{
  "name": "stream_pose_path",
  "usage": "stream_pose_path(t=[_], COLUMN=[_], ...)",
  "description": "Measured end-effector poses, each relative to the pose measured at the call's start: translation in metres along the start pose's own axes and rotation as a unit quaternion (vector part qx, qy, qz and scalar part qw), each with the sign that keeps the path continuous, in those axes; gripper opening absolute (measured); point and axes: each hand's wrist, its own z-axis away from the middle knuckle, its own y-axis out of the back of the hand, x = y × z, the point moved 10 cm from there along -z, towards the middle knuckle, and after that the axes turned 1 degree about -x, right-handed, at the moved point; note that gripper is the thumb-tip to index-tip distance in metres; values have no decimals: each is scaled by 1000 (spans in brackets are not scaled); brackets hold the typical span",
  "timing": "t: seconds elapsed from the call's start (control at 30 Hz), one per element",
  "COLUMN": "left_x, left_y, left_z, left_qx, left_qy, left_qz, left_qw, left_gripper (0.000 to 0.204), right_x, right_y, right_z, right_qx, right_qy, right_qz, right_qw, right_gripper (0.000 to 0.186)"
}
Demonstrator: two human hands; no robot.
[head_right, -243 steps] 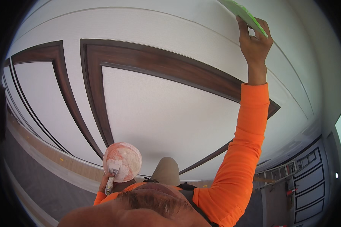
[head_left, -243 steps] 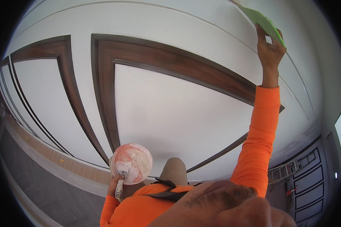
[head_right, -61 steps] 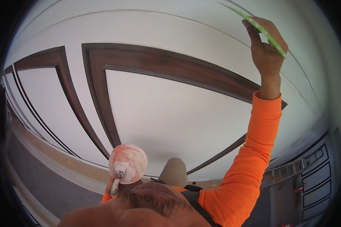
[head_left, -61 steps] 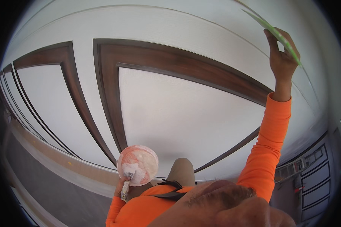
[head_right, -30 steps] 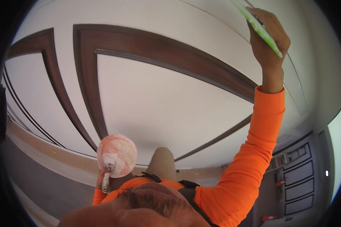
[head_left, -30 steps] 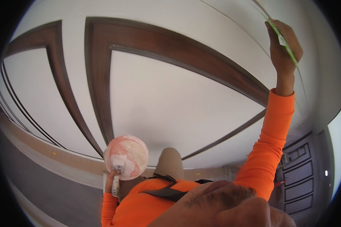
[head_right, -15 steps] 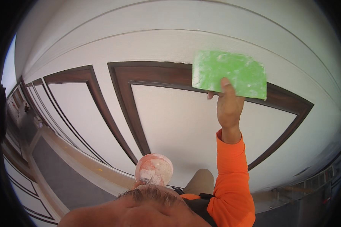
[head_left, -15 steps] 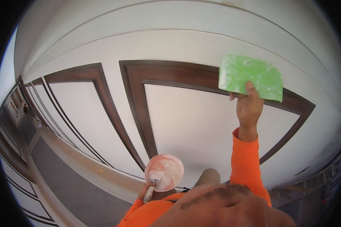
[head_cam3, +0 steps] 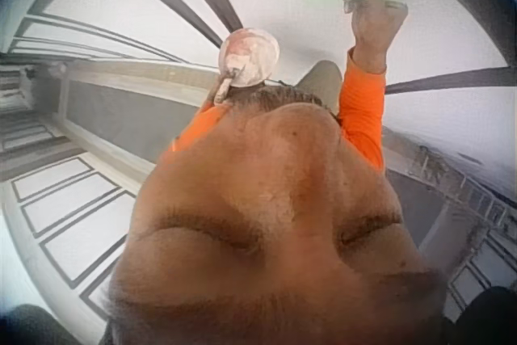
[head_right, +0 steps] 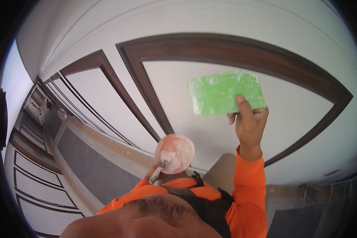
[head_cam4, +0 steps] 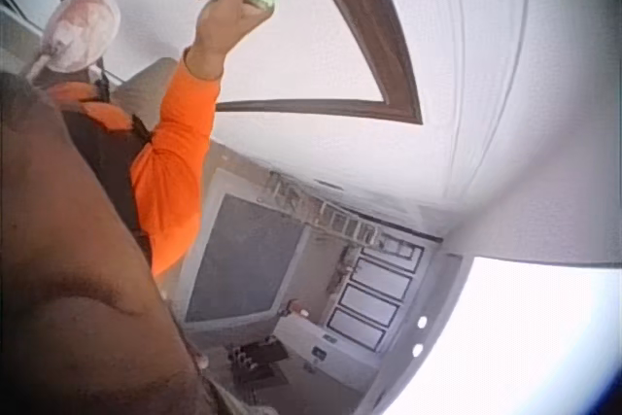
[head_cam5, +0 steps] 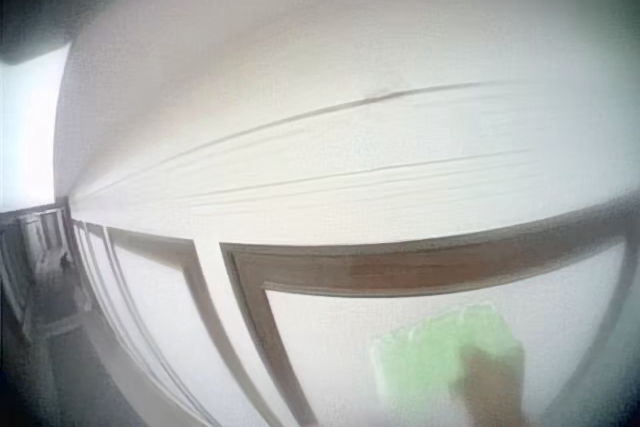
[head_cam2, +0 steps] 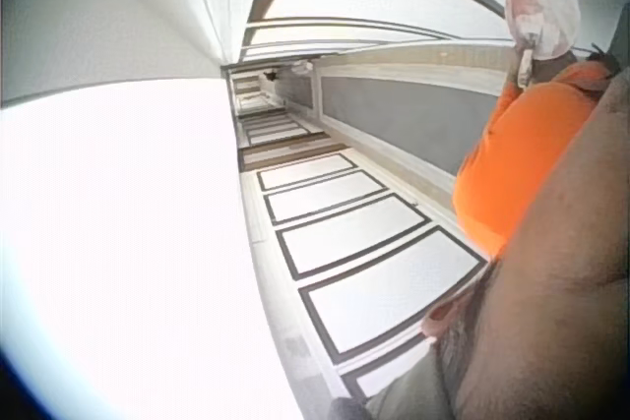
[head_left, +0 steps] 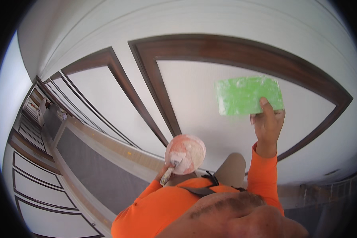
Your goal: The person applies plaster to a ceiling using a green trowel and a small container. They repeatedly scoop plaster and smooth it onto the ceiling surface in a repetitive motion.
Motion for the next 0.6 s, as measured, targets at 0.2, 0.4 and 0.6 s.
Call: stream_pose_path(t=[0.2, 0.4, 0.6], left_x=[8, 5, -30], left_y=[-40, -34, 2], left_z=[19, 13, 48], left_qx=[-73, -84, -54], left_qy=[33, 33, 25], left_qz=[28, 41, 35], left_qw=[996, 995, 998], left_gripper=[62, 64, 67], right_x=[15, 42, 100], right_y=[33, 43, 31], right_z=[16, 23, 29], right_qx=[88, 124, 91], right_qy=[18, 7, -82], right_qz=[10, -34, -189], right_qw=[996, 992, 974], right_gripper=[57, 61, 60])
